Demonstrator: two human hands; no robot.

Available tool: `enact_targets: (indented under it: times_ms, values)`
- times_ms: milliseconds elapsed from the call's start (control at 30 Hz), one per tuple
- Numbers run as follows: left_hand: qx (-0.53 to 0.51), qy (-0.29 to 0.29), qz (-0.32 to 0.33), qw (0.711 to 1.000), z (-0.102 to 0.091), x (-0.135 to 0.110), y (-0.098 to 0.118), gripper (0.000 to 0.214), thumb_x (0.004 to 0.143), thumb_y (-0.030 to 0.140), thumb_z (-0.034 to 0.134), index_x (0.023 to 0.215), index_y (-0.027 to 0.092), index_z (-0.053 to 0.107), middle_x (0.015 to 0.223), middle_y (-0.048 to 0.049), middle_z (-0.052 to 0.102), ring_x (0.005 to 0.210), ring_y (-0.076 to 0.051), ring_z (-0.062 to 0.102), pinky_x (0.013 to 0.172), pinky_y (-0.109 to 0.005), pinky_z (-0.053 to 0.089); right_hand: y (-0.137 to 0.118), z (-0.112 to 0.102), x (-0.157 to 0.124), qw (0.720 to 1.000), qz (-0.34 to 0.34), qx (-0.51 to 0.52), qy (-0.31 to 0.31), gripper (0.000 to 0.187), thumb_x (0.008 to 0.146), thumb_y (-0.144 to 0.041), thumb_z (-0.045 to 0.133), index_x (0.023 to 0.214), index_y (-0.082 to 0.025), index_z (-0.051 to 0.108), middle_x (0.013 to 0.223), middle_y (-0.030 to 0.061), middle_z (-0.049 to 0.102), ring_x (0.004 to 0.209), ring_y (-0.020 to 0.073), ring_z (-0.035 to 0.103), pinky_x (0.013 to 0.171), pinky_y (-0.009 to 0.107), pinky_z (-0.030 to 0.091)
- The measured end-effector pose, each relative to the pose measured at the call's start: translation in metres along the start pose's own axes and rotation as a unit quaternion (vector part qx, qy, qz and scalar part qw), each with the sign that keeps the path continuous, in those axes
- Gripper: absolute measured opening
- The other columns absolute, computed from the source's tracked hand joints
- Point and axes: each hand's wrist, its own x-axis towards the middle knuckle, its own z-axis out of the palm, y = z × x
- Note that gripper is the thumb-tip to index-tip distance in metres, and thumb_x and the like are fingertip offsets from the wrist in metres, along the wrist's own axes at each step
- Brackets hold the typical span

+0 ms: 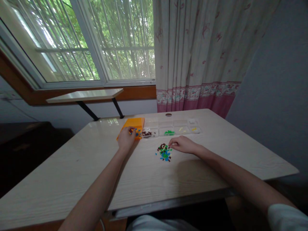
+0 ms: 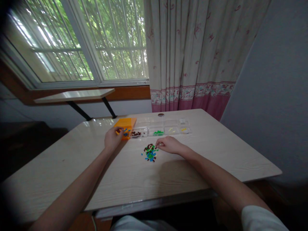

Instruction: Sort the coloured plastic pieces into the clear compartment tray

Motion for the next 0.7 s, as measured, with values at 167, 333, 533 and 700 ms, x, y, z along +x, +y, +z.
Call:
enact_targets:
  times_ms: [167,333,533,700]
  values:
    - [-0.060,-0.019,0.101,0.993,0.003,-0.012,0.023,0.022,0.080,0.028,0.045,0.084,0.015,0.062,0.081,-0.0051,0.061,0.076,-0.016,0.055,0.067,-0.026,0.041,0.002,0.001,0.001,1.000,-0.002,0.019,0.017,0.017,0.081,-0.027,0.052,0.088,-0.017,0.063,0.062,-0.0004,0.056,0.056,0.0091,0.049,0.053,0.018,0.030]
    - [-0.108,-0.167,0.221,0.955,0.008,-0.035,0.054,0.019,0.080,0.024,0.046,0.083,0.016,0.063,0.079,-0.0036,0.061,0.072,-0.013,0.054,0.067,-0.024,0.040,0.000,0.002,0.002,0.999,-0.002,0.025,0.035,0.016,0.081,-0.026,0.053,0.088,-0.016,0.063,0.062,-0.0011,0.055,0.055,0.0086,0.048,0.053,0.018,0.029]
    - [-0.070,-0.245,0.282,0.925,0.006,-0.051,0.070,0.024,0.084,0.027,0.041,0.087,0.020,0.064,0.082,-0.0034,0.060,0.078,-0.015,0.056,0.069,-0.024,0.041,-0.004,0.003,0.002,1.000,0.010,0.006,0.024,0.017,0.078,-0.023,0.055,0.090,-0.019,0.066,0.059,-0.0020,0.056,0.051,0.0079,0.047,0.053,0.018,0.029]
    - [-0.042,-0.233,0.275,0.932,0.007,-0.046,0.061,0.024,0.084,0.027,0.041,0.092,0.019,0.062,0.089,-0.0045,0.059,0.086,-0.016,0.056,0.075,-0.025,0.042,-0.004,0.004,0.002,1.000,-0.006,-0.001,0.012,0.024,0.078,-0.018,0.050,0.094,-0.022,0.066,0.072,0.0004,0.065,0.058,0.0094,0.053,0.056,0.018,0.033]
